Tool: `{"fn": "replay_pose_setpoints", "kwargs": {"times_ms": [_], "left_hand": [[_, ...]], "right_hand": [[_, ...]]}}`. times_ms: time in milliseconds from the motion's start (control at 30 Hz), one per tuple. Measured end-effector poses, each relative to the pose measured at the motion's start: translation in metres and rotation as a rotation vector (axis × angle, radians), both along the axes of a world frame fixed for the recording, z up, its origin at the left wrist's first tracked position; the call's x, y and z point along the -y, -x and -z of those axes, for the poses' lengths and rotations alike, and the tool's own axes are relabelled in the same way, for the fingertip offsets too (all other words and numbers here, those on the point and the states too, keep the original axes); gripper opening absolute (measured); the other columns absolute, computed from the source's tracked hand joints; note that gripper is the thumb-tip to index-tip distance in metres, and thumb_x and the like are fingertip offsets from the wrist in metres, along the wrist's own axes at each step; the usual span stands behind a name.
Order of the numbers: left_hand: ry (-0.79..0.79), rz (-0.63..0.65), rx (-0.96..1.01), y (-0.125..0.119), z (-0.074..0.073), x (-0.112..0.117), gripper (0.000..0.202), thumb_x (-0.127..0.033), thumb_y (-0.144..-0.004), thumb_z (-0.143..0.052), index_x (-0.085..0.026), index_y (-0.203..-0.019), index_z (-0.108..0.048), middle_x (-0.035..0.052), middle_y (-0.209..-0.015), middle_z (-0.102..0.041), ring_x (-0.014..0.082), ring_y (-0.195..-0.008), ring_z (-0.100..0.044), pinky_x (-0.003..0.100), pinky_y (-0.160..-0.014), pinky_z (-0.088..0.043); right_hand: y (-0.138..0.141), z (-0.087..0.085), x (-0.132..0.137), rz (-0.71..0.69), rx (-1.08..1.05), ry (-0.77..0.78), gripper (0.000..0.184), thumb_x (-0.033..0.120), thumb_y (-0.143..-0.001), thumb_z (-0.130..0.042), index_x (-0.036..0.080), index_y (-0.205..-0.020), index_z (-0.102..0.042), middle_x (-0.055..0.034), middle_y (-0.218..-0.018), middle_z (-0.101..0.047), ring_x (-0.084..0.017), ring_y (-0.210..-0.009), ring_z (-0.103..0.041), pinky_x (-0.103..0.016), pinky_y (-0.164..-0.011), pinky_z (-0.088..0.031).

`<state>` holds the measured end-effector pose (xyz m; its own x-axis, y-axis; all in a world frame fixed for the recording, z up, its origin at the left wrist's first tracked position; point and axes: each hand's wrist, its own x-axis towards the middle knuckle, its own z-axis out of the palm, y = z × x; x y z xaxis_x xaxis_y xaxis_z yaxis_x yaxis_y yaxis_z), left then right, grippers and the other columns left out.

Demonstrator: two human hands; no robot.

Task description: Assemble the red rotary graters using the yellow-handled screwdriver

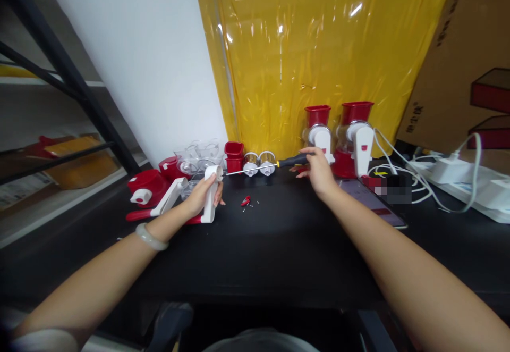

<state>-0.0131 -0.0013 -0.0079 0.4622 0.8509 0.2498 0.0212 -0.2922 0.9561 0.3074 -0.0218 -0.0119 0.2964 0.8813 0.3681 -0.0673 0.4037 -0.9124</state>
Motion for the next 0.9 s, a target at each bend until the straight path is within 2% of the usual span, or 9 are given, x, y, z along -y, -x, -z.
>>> {"fn": "replay_pose_setpoints", "kwargs": {"times_ms": [300, 433, 700, 800, 900], "left_hand": [[-0.007, 0.007, -0.015, 0.0005, 0.0003, 0.0001, 0.057, -0.074, -0.08, -0.053, -0.02, -0.063, -0.044, -0.0052, -0.044, -0.046, 0.0101, -0.038, -0.047, 0.029, -0.052, -0.056], [-0.005, 0.002, -0.008, 0.0, 0.0, 0.0011, 0.058, -0.076, -0.079, -0.053, -0.021, -0.063, -0.045, -0.0052, -0.043, -0.046, 0.0101, -0.037, -0.046, 0.03, -0.052, -0.057], [-0.016, 0.008, -0.011, -0.0002, -0.0005, 0.0006, 0.059, -0.076, -0.08, -0.053, -0.02, -0.061, -0.045, -0.0046, -0.043, -0.046, 0.0102, -0.037, -0.046, 0.029, -0.051, -0.056], [-0.023, 0.012, -0.014, 0.0, 0.0002, 0.0007, 0.059, -0.075, -0.081, -0.052, -0.02, -0.06, -0.045, -0.0045, -0.043, -0.045, 0.0101, -0.038, -0.046, 0.03, -0.052, -0.057], [-0.017, 0.013, -0.015, 0.0005, 0.0005, 0.0003, 0.058, -0.074, -0.081, -0.052, -0.02, -0.061, -0.045, -0.0049, -0.044, -0.045, 0.0101, -0.038, -0.046, 0.029, -0.052, -0.056]], "right_hand": [[0.0018, -0.0025, 0.0035, 0.014, 0.014, 0.007, 0.038, 0.052, -0.076, -0.065, 0.024, -0.096, -0.05, 0.0037, -0.065, -0.061, -0.013, -0.047, -0.062, -0.023, -0.043, -0.048], [0.0037, -0.0043, 0.0058, 0.03, 0.01, 0.001, 0.037, 0.054, -0.078, -0.066, 0.024, -0.093, -0.051, 0.0057, -0.056, -0.059, -0.012, -0.04, -0.057, -0.022, -0.04, -0.045], [0.0054, -0.0026, 0.0078, 0.083, 0.102, -0.039, 0.049, 0.069, -0.077, -0.062, 0.022, -0.089, -0.055, 0.0067, -0.042, -0.052, -0.011, -0.029, -0.047, -0.021, -0.03, -0.034], [0.0054, -0.0032, 0.0066, 0.1, 0.092, -0.022, 0.05, 0.071, -0.082, -0.052, 0.022, -0.09, -0.054, 0.0045, -0.044, -0.054, -0.013, -0.031, -0.051, -0.022, -0.032, -0.038], [0.0032, -0.0019, 0.0024, 0.058, 0.024, 0.01, 0.048, 0.069, -0.084, -0.044, 0.022, -0.092, -0.051, 0.0001, -0.057, -0.063, -0.016, -0.044, -0.063, -0.023, -0.037, -0.046]]}}
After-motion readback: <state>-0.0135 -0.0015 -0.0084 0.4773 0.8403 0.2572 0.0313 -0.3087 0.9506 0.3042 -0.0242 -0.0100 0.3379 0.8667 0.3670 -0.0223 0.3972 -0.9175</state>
